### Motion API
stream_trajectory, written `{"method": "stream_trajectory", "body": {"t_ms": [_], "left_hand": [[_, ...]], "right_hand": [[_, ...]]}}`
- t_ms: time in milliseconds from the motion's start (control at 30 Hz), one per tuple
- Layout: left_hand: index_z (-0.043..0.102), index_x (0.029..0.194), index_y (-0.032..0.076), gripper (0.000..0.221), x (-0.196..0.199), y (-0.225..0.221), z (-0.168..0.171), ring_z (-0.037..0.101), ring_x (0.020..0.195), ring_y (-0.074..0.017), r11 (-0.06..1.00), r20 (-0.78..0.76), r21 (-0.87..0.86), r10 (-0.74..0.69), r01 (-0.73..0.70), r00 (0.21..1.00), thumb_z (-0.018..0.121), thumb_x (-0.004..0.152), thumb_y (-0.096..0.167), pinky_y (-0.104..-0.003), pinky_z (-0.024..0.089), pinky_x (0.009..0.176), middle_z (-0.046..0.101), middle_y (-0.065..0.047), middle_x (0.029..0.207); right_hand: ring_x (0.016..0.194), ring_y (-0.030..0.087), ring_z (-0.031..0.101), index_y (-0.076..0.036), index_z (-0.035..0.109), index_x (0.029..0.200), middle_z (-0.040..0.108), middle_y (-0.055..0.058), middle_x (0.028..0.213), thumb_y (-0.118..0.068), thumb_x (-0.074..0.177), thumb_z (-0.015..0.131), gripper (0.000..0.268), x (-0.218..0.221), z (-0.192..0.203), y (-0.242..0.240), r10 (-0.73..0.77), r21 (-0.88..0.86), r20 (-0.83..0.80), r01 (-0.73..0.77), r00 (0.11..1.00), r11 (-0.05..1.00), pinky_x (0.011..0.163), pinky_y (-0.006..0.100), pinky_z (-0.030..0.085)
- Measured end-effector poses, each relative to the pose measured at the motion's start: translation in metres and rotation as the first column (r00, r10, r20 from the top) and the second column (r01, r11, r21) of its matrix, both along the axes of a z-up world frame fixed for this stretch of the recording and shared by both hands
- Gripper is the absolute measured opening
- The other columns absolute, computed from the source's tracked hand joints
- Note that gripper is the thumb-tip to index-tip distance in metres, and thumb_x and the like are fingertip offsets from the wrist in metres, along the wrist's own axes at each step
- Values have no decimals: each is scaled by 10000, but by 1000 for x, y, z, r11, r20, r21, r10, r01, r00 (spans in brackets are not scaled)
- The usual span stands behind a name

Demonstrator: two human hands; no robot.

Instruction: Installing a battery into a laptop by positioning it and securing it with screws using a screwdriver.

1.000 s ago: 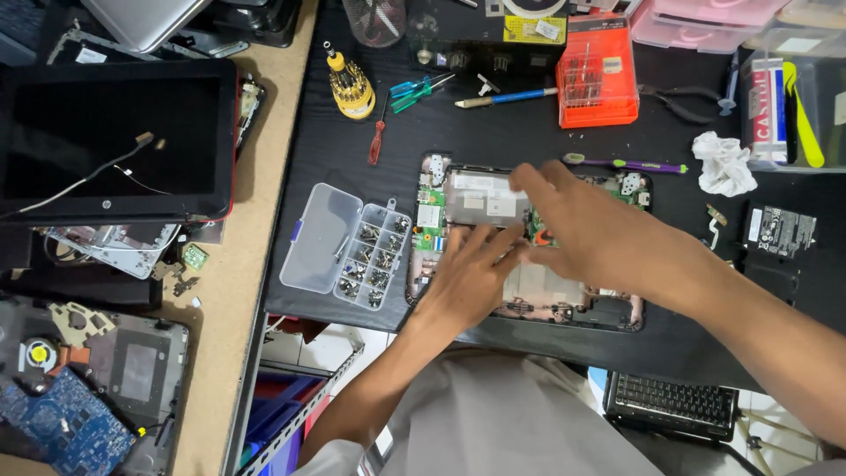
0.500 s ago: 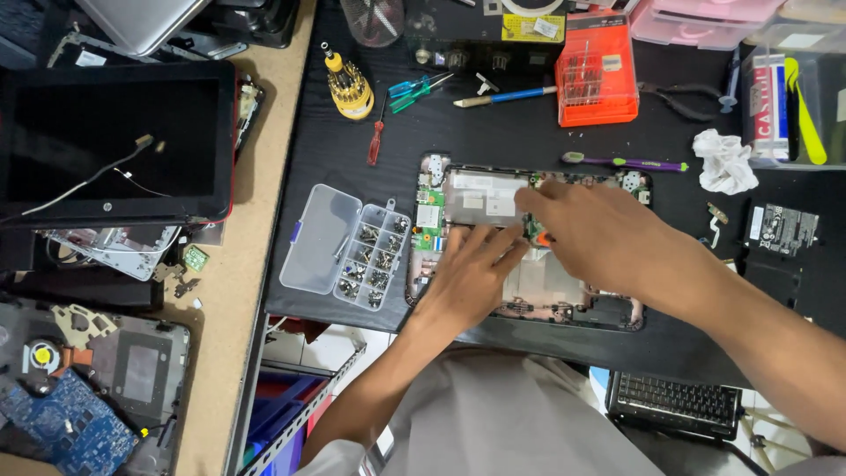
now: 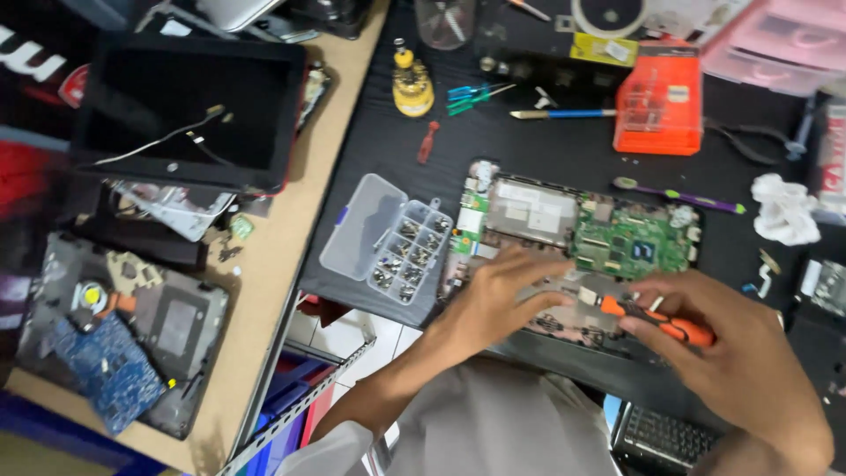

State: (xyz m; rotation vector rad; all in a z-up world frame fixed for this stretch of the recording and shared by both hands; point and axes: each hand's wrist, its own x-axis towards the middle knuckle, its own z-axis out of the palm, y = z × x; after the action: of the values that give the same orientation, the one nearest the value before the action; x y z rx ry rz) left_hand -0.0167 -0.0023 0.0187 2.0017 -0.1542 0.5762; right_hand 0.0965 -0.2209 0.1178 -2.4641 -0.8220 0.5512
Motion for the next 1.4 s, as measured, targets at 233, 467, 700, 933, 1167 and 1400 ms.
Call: {"method": "stream_trajectory", "body": {"t_ms": [233, 467, 700, 933, 1167, 1400], "left_hand": [[680, 1162, 17, 157, -23, 9, 3, 552, 887, -239, 999, 12, -24, -23, 24, 1000, 681, 1015, 74, -361, 484, 819, 694, -99, 952], [692, 1136, 31, 309, -66, 32, 16, 537, 884, -225, 942, -23, 326, 90, -78, 996, 619, 951, -205, -359, 463, 837, 653, -85, 923], [642, 1323, 73, 327, -109, 85, 23, 547, 1057, -262, 689, -1, 527, 587, -498, 810, 707, 1008, 129, -385, 381, 853, 679, -59, 1205], [623, 1347, 133, 292, -109, 90, 28, 546, 1194, -249, 624, 7, 523, 679, -581, 734, 607, 1075, 238, -399, 355, 900, 622, -47, 1292], [668, 1199, 197, 188, -115, 85, 17, 526, 1147, -286, 478, 1, 686, 753, -548, 658, 622, 1043, 291, -444, 356, 851, 573, -35, 1341], [651, 1218, 204, 193, -114, 86, 15, 530, 1122, -258, 515, -26, 701, 710, -494, 703, 652, 1041, 281, -438, 369, 835, 560, -15, 1335]], "right_hand": [[563, 176, 718, -125, 792, 1070, 836, 27, 984, -186, 781, 823, 296, -8, -22, 12, -17, 90, -147, 31, 989, 996, 571, 330, 527], [643, 116, 737, -87, 790, 1037, 811, 47, 825, -138, 787, 837, 259, -14, -52, 27, 78, 231, -285, -11, 955, 973, 597, 264, 513], [817, 187, 784, -79, 748, 1088, 779, 78, 962, -110, 810, 801, 285, -28, -65, 37, 16, 279, -276, 64, 961, 958, 722, 324, 676], [921, 197, 780, -81, 749, 1094, 788, 72, 1056, -81, 825, 794, 273, -37, -71, 51, -2, 268, -346, 101, 938, 958, 777, 332, 635], [988, 258, 759, 33, 627, 1069, 748, 211, 1051, 1, 850, 763, 260, -60, -67, 75, -29, 530, -271, 175, 962, 830, 827, 321, 647], [993, 354, 734, 63, 434, 1171, 634, 320, 1013, 84, 1004, 640, 266, -64, -60, 117, -3, 750, -184, 142, 983, 646, 779, 406, 700]]}}
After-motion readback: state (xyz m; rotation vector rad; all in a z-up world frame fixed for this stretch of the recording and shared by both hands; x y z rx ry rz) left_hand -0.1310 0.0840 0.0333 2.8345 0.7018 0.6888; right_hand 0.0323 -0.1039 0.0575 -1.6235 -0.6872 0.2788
